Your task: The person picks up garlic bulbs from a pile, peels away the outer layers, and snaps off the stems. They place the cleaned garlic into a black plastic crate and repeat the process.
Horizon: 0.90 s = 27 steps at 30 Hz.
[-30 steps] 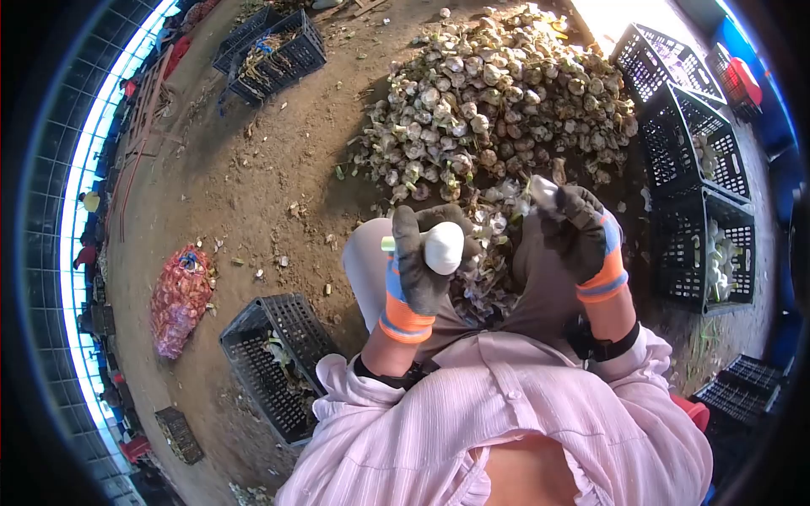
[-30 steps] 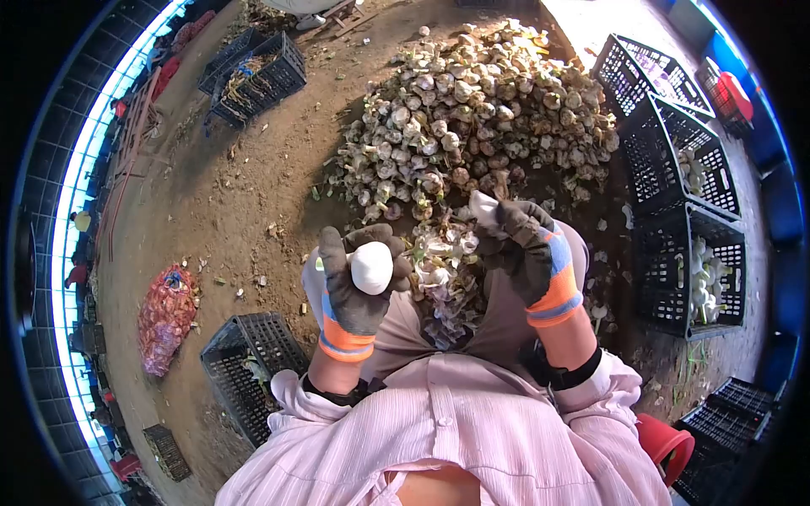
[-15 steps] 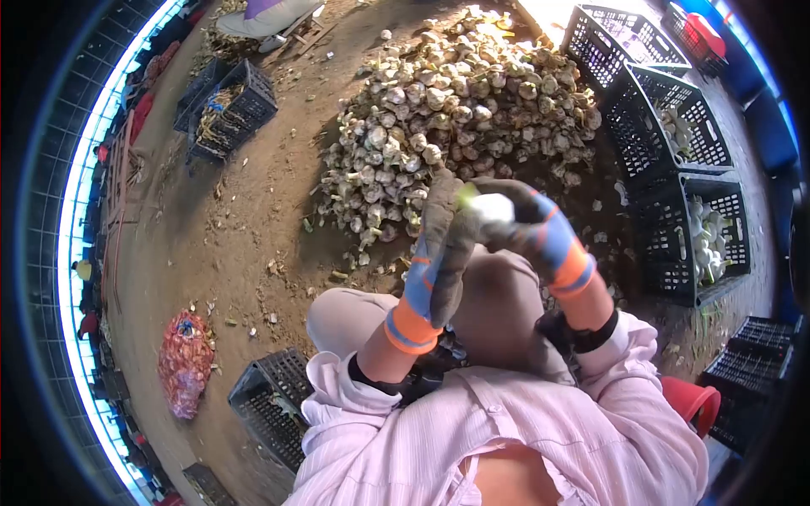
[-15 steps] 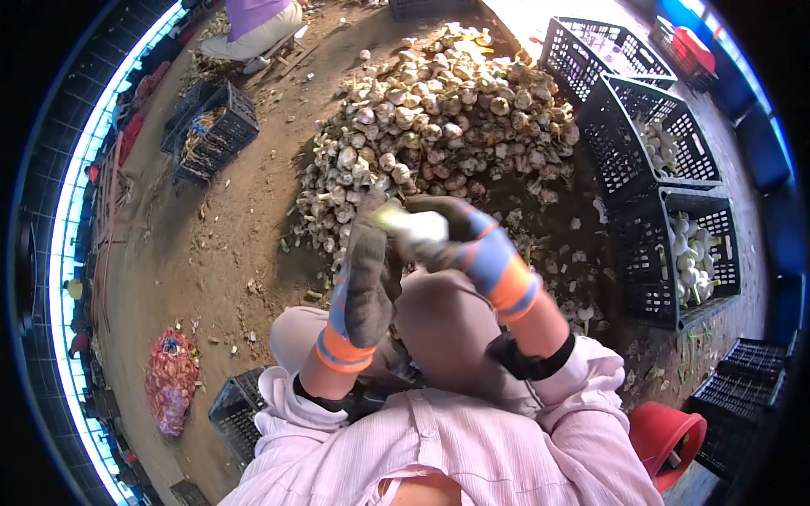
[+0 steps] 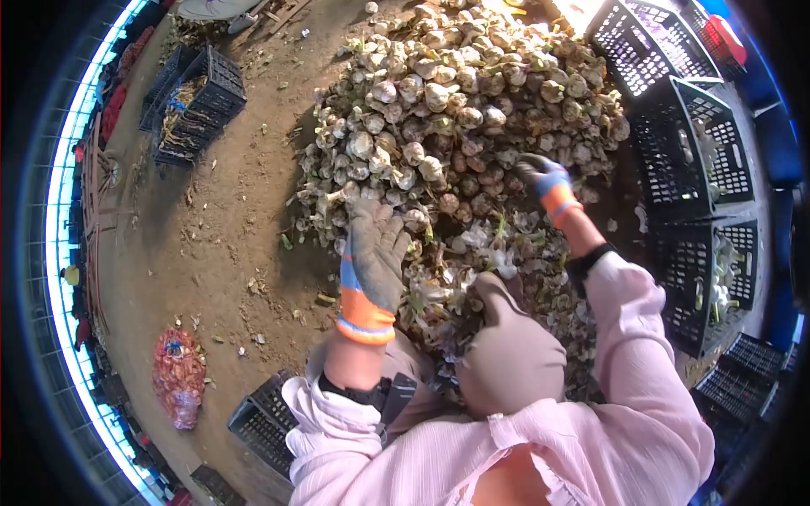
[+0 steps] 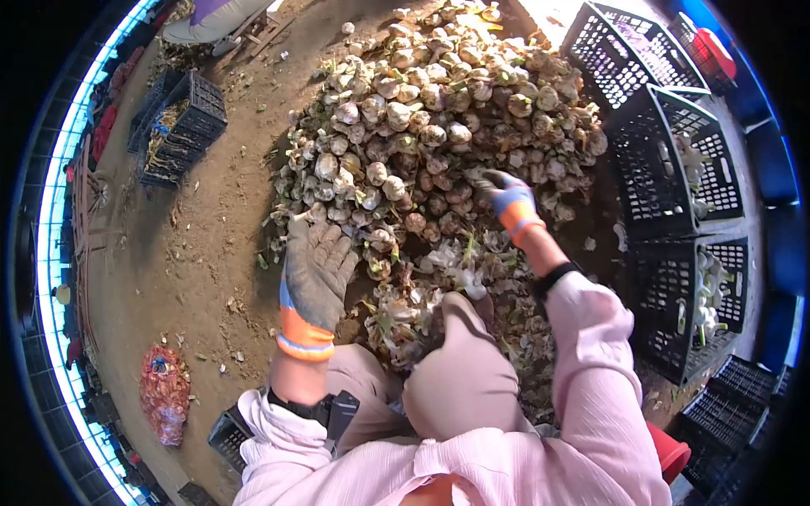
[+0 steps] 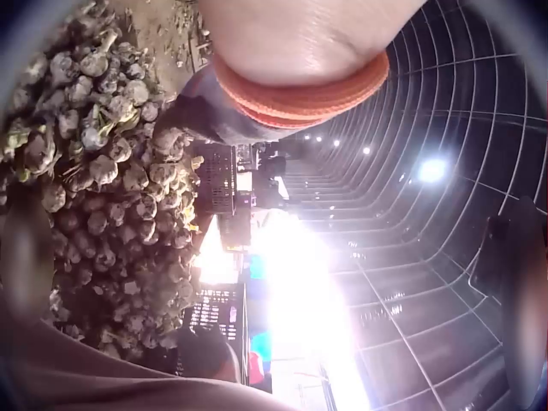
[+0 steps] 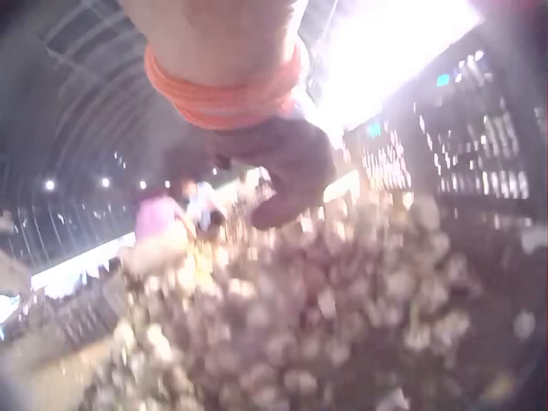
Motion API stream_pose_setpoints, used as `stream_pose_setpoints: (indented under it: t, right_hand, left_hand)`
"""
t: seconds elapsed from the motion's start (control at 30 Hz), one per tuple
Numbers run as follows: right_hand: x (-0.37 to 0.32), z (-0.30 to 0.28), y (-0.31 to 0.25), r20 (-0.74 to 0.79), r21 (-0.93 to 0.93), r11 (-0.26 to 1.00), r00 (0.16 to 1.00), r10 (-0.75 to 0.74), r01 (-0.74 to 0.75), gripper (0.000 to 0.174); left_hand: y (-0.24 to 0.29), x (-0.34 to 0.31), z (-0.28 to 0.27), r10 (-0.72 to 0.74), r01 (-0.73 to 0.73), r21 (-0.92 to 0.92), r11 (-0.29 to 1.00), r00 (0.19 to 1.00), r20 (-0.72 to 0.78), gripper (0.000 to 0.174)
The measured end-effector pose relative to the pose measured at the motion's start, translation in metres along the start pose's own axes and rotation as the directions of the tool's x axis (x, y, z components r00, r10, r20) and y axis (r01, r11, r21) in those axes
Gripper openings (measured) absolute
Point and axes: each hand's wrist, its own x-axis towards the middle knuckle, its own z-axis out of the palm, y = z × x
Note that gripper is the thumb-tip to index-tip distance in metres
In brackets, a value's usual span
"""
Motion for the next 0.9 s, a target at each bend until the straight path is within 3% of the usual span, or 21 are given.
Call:
stream_pose_setpoints:
  t: [0.03,0.07,0.1,0.2,0.3,0.33,0.37,0.4,0.43,0.47,0.5,0.53,0.57,0.6,0.63,0.67,0.7,0.73,0.83,0.87,0.9]
  right_hand:
    - [0.023,0.020,0.018,0.029,-0.210,0.975,0.997,-0.072,0.076,0.041]
    - [0.031,0.039,-0.006,0.064,-0.607,0.781,0.989,-0.135,0.146,0.060]
    - [0.047,0.058,-0.004,0.104,-0.703,0.692,0.986,-0.128,0.164,0.065]
    - [0.073,0.100,0.011,0.092,-0.864,0.487,0.991,-0.095,0.127,0.051]
    - [0.077,0.099,0.021,0.001,-0.792,0.604,0.989,-0.145,0.089,0.049]
    - [0.070,0.095,0.021,-0.004,-0.707,0.693,0.978,-0.207,0.144,0.044]
    - [0.061,0.098,0.026,-0.007,-0.177,0.977,0.992,-0.123,0.120,0.035]
    - [0.031,0.090,-0.007,0.254,0.433,0.878,0.962,0.097,-0.203,0.030]
    - [0.002,0.084,-0.034,0.390,0.464,0.833,0.914,0.111,-0.300,0.030]
    - [-0.035,0.079,-0.080,0.419,0.403,0.869,0.902,0.105,-0.288,0.036]
    - [-0.067,0.078,-0.111,0.457,0.498,0.810,0.888,0.058,-0.309,0.040]
    - [-0.098,0.070,-0.143,0.501,0.511,0.790,0.864,0.048,-0.340,0.043]
    - [-0.124,0.071,-0.150,0.466,0.550,0.788,0.885,-0.014,-0.277,0.046]
    - [-0.148,0.059,-0.171,0.524,0.542,0.773,0.852,-0.003,-0.330,0.046]
    - [-0.169,0.043,-0.188,0.576,0.530,0.758,0.817,0.007,-0.380,0.046]
    - [-0.179,0.027,-0.175,0.586,0.549,0.740,0.811,-0.009,-0.389,0.044]
    - [-0.196,0.015,-0.198,0.622,0.508,0.810,0.775,-0.110,-0.292,0.041]
    - [-0.210,0.012,-0.200,0.614,0.542,0.789,0.778,-0.135,-0.290,0.039]
    - [-0.261,0.012,-0.229,0.581,0.575,0.796,0.780,-0.233,-0.191,0.028]
    - [-0.270,0.012,-0.222,0.547,0.551,0.833,0.772,-0.323,-0.042,0.019]
    - [-0.282,0.006,-0.226,0.597,0.501,0.863,0.747,-0.293,-0.062,0.018]
  left_hand:
    - [-0.002,0.004,0.002,0.025,-0.025,0.028,0.999,1.000,0.012,0.094]
    - [-0.008,0.008,-0.002,0.026,-0.026,-0.007,1.000,0.999,-0.019,0.087]
    - [-0.011,0.013,-0.001,0.027,-0.026,0.026,0.999,0.999,-0.021,0.084]
    - [-0.017,0.025,0.000,0.039,-0.038,0.101,0.994,0.999,-0.013,0.072]
    - [-0.019,0.030,0.002,0.044,-0.064,0.243,0.968,0.995,0.087,0.070]
    - [-0.020,0.032,0.001,0.079,-0.127,0.304,0.944,0.983,0.164,0.071]
    - [-0.026,0.029,0.006,0.078,-0.110,0.230,0.967,0.986,0.145,0.071]
    - [-0.028,0.027,0.015,0.098,-0.126,0.218,0.968,0.986,0.136,0.069]
    - [-0.031,0.024,0.023,0.117,-0.141,0.206,0.968,0.985,0.125,0.068]
    - [-0.038,0.024,0.022,0.263,-0.355,0.479,0.803,0.932,0.250,0.080]
    - [-0.046,0.023,0.022,0.399,-0.536,0.665,0.519,0.841,0.366,0.093]
    - [-0.034,0.008,0.031,0.402,-0.630,0.664,0.402,0.773,0.490,0.095]
    - [-0.018,-0.011,0.042,0.388,-0.717,0.642,0.273,0.693,0.608,0.098]
    - [-0.013,-0.030,0.045,0.478,-0.755,0.655,0.029,0.586,0.654,0.101]
    - [-0.012,-0.041,0.037,0.501,-0.813,0.581,0.044,0.521,0.691,0.100]
    - [-0.014,-0.051,0.031,0.429,-0.820,0.554,0.142,0.556,0.712,0.094]
    - [-0.008,-0.071,0.035,0.481,-0.862,0.498,0.099,0.479,0.734,0.085]
    - [-0.003,-0.091,0.040,0.528,-0.896,0.442,0.049,0.399,0.750,0.076]
    - [-0.003,-0.145,0.043,0.532,-0.911,0.374,0.173,0.406,0.743,0.068]
    - [-0.006,-0.160,0.039,0.453,-0.837,0.319,0.444,0.518,0.726,0.067]
    - [-0.006,-0.177,0.037,0.366,-0.688,0.254,0.680,0.619,0.694,0.067]
